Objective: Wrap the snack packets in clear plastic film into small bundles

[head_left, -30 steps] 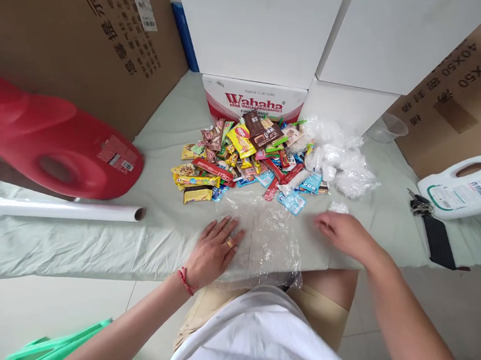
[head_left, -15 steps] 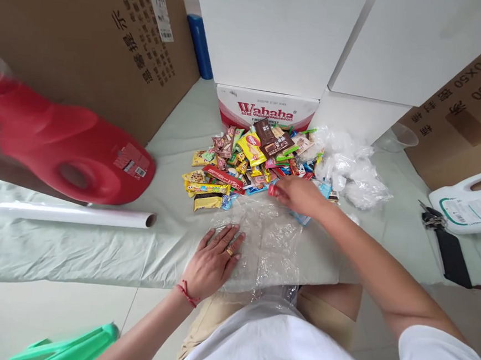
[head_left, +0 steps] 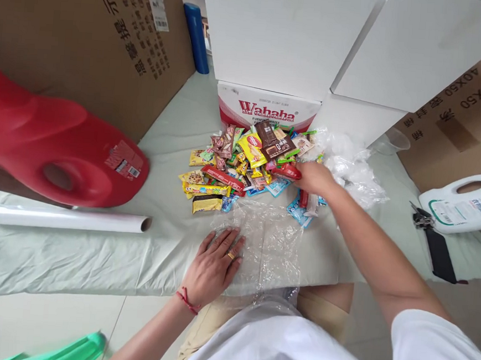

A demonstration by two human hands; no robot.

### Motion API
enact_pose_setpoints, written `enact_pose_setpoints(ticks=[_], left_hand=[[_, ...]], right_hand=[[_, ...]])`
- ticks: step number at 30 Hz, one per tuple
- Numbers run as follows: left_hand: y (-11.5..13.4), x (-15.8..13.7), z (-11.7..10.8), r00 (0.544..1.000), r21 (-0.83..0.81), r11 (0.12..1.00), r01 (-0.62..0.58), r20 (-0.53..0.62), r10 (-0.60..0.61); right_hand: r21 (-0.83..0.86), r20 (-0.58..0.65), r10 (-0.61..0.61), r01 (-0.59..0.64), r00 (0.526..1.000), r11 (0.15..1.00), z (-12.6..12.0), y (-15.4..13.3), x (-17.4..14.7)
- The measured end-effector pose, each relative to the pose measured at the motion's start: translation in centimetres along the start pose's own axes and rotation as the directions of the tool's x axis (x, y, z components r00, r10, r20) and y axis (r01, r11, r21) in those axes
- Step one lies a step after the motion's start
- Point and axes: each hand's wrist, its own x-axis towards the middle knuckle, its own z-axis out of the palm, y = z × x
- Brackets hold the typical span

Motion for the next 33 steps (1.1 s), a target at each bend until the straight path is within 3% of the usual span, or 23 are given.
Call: enact_pose_setpoints(ticks=[3,5,8,11,14,21,25,27,30,33], left_hand=[[0.0,0.0,0.0,1.000,0.001,1.000,0.005,0.003,-0.005],[0.0,0.0,-0.1,1.000,0.009,1.000,0.000,-0.001,0.000],[0.0,0.0,-0.1,1.000,0.013,1.000,-0.006,-0.002,0.006],[0.0,0.0,-0.1,1.000,0.007,1.000,-0.004,0.009,0.004],[-0.1,0.0,-0.1,1.000,-0.001,1.000,0.006,0.017,-0.006],[0.3,0.2,-0.2,0.999,-0.007,0.999,0.048,0.018,-0.047],[1.5,0.6,0.1,0.992,0.021,0.992,0.128,0.006,-0.128],[2.0,0.7,0.5,0.987,0.021,0.987,0.161,-0.003,-0.161],[2.2,0.8,0.9,0.984,-0.030,0.984,0.173,-0.038,-0.174],[1.4,0.5,0.9,0.976,-0.128,0.975,0.183,-0.094,-0.195]], right_hand=[[-0.147,0.047,-0.139,0.145,0.989,0.978,-2.2,4.0,0.2],[-0.215,0.118,-0.234,0.255,0.965,0.943,-2.1,5.4,0.4],[-0.199,0.165,-0.411,0.439,0.896,0.876,0.0,4.9,0.5],[-0.158,0.181,-0.587,0.612,0.789,0.775,2.6,3.3,0.5],[-0.225,0.209,-0.641,0.674,0.739,0.703,3.8,2.8,0.5],[-0.298,0.245,-0.587,0.636,0.771,0.711,2.1,4.0,0.5],[-0.239,0.058,-0.390,0.392,0.919,0.888,-1.6,3.3,-2.5],[-0.149,0.000,-0.273,0.270,0.962,0.951,-3.4,1.7,-4.9],[0.002,0.095,-0.292,0.293,0.952,0.956,-3.6,-2.4,-8.8],[0.076,0.194,-0.417,0.410,0.888,0.909,-0.5,-7.4,-11.2]])
